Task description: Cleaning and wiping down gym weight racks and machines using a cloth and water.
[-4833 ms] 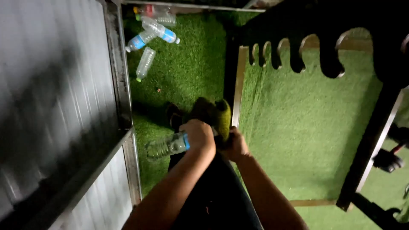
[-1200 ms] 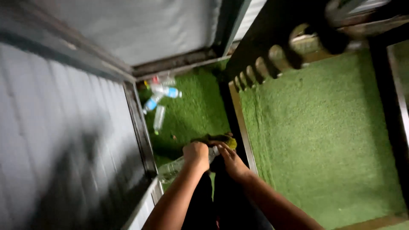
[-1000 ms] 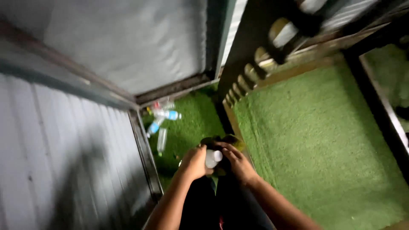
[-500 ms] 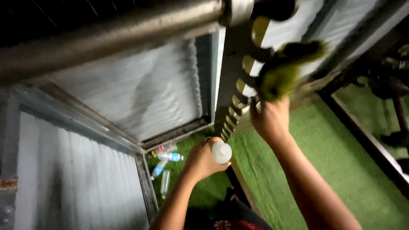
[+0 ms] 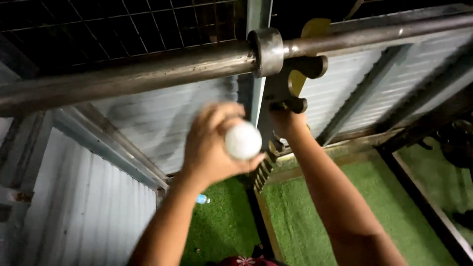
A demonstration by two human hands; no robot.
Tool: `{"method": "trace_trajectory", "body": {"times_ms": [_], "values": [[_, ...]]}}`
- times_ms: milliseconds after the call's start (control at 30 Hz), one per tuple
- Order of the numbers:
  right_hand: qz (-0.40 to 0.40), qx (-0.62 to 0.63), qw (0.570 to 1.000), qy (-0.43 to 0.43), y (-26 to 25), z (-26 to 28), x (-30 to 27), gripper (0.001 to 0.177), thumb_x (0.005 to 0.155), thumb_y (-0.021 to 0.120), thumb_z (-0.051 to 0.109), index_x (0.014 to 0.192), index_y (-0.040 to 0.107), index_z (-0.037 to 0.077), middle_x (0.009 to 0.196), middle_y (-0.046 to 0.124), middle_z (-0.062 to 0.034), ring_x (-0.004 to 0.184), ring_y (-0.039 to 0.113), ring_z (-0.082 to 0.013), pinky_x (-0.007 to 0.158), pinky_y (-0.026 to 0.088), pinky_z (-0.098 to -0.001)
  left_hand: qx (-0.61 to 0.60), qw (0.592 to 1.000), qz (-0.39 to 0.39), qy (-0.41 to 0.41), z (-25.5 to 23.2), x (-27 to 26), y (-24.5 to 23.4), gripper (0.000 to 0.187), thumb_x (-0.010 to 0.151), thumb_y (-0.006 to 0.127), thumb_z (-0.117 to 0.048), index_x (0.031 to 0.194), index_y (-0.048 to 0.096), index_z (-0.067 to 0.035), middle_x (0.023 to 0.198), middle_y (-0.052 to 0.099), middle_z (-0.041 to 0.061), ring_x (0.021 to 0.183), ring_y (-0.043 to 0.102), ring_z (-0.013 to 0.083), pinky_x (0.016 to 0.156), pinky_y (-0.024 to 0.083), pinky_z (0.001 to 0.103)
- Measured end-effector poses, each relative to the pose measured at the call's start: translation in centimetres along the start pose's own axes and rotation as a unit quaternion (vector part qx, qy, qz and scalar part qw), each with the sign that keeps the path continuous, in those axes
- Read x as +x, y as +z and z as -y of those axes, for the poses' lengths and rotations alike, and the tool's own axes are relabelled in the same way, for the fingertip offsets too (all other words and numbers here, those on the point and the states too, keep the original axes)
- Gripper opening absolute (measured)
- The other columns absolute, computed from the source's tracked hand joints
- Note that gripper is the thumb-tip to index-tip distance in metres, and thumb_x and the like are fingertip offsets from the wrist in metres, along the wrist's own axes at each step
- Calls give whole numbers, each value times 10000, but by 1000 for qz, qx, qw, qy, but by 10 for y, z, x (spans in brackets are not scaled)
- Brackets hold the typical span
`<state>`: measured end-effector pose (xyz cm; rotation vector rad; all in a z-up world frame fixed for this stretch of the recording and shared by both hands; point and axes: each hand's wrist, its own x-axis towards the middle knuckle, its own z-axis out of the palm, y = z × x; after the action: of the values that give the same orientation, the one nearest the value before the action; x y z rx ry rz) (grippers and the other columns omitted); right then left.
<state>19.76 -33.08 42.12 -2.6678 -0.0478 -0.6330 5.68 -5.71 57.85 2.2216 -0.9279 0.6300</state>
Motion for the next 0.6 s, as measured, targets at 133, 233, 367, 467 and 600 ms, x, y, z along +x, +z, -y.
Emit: {"method": "trace_trajectory", "body": {"times_ms": [133,233,367,467,600], "values": [[41,-82,996,10,-21,19,-7,524,862,585,362,1360,594,200,1385,606,-163,1212,595,-414,939,507,-516,94,993,-50,44,-12,52,-32,632,543,966,-537,963,733,-126,1453,456,111,1391,383,381,1176,326,570],[89,-78,987,105,-22,20,-16,477,888,570,435,1290,624,183,1284,634,-194,1133,628,-437,921,517,-528,113,989,-62,71,-9,78,-42,599,551,958,-543,959,776,-145,1565,375,152,1471,302,438,1233,260,579],[52,-79,987,134,9,-6,-19,387,967,533,413,989,750,92,987,743,-219,940,715,-427,853,569,-525,139,980,-42,137,18,96,-38,670,583,926,-606,1055,810,-144,1600,245,296,1478,222,500,1210,182,606],[19,-117,990,80,4,1,-20,378,972,514,361,897,757,82,884,747,-209,823,723,-425,758,576,-539,128,983,-7,131,23,100,-38,723,595,909,-627,1094,800,-116,1614,262,302,1497,261,473,1235,205,567],[14,-123,987,99,0,4,-29,373,972,542,362,879,754,71,870,740,-218,811,716,-421,745,573,-530,143,986,47,75,11,96,-44,758,556,912,-639,1053,779,-82,1577,420,188,1426,378,408,1226,252,518]]}}
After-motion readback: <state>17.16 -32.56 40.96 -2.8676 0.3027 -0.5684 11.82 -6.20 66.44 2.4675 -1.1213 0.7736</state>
